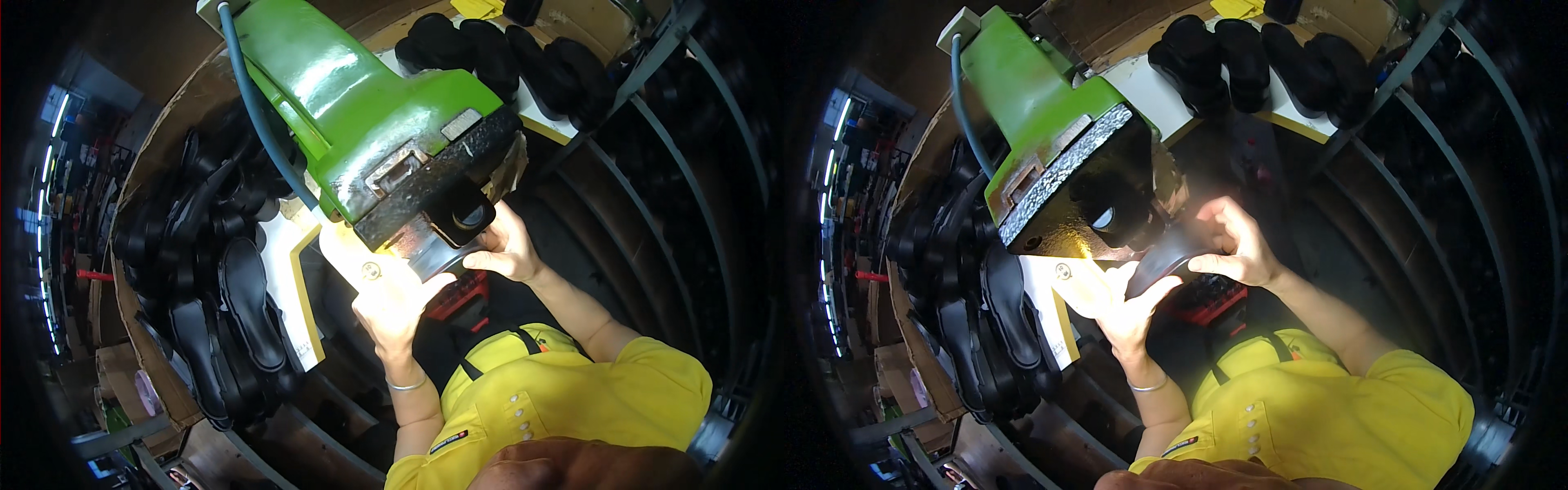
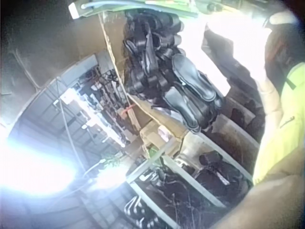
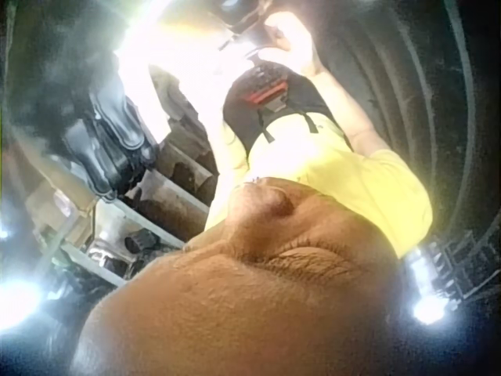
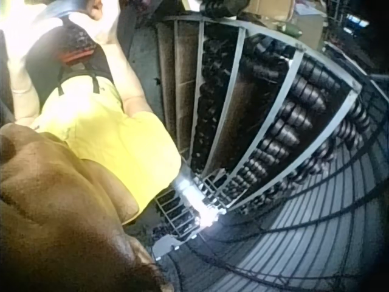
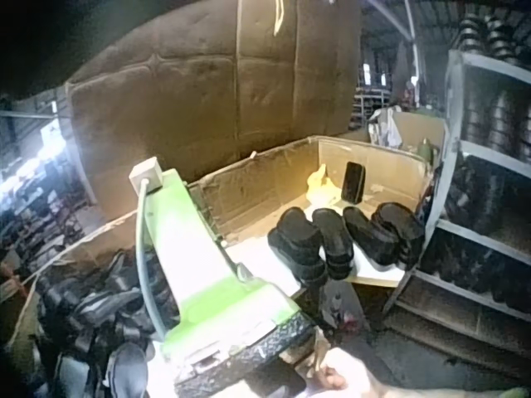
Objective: The recorder is seen using a industrial shoe machine to manufacture shoes
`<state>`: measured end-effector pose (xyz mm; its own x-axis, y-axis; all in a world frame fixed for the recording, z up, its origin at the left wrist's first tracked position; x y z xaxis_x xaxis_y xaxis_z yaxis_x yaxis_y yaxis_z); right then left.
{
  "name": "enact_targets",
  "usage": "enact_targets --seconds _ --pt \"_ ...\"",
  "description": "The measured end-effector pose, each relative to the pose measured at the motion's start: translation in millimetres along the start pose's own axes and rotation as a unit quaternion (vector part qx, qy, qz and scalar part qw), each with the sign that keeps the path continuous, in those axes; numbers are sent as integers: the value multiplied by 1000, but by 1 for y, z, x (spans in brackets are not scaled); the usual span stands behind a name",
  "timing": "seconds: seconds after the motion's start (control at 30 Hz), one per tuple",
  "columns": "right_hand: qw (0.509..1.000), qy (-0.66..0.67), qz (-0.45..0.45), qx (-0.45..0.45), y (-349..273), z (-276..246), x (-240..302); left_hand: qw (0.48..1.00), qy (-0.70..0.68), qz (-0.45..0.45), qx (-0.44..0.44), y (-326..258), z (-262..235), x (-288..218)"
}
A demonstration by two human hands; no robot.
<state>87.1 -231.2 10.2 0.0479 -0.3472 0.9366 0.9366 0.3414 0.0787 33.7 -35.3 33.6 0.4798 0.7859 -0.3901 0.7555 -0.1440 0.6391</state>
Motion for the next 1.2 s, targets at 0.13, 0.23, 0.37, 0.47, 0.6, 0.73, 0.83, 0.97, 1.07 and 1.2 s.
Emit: enact_targets --seconds 0.13,0.23,0.37,0.47,0.6,0.73,0.83,0.97,1.07,1.2 --pt "999 -19 40 -1 1 2 0 985 -32 -170 -22 -11 3 -12" --pt "998 -52 47 -5 2 7 -5 957 -111 -266 -38 -25 7 -10" --pt "998 -40 43 -8 -3 2 -5 970 -118 -213 -28 -15 2 -11" --pt "999 25 21 -20 -1 -4 4 999 -28 -25 -30 -5 6 -8" --pt "999 39 18 -25 -1 -8 4 999 44 -26 16 3 4 -9" --pt "999 28 41 -15 0 -2 3 998 51 -22 34 2 -3 -7" --pt "998 21 64 -10 1 2 -1 995 -12 -91 32 0 -9 -8" --pt "997 -8 72 -6 3 10 -3 942 -135 -308 12 -31 4 -2" --pt "998 -59 34 -17 7 15 2 890 -274 -348 -108 -66 35 5" --pt "992 -116 -22 -46 7 25 8 818 -392 -340 -249 -76 74 -14"
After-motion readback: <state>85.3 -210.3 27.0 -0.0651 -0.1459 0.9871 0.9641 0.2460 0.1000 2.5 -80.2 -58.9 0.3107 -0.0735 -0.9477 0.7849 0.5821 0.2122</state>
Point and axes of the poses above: each hand's wrist, its own y-axis towards the middle knuckle, its own z-axis out of the palm, x = y × z, the point moved 2 cm from there along y, towards the middle knuckle, and after that the axes turned 4 degrees about z, right-handed, at the moved point
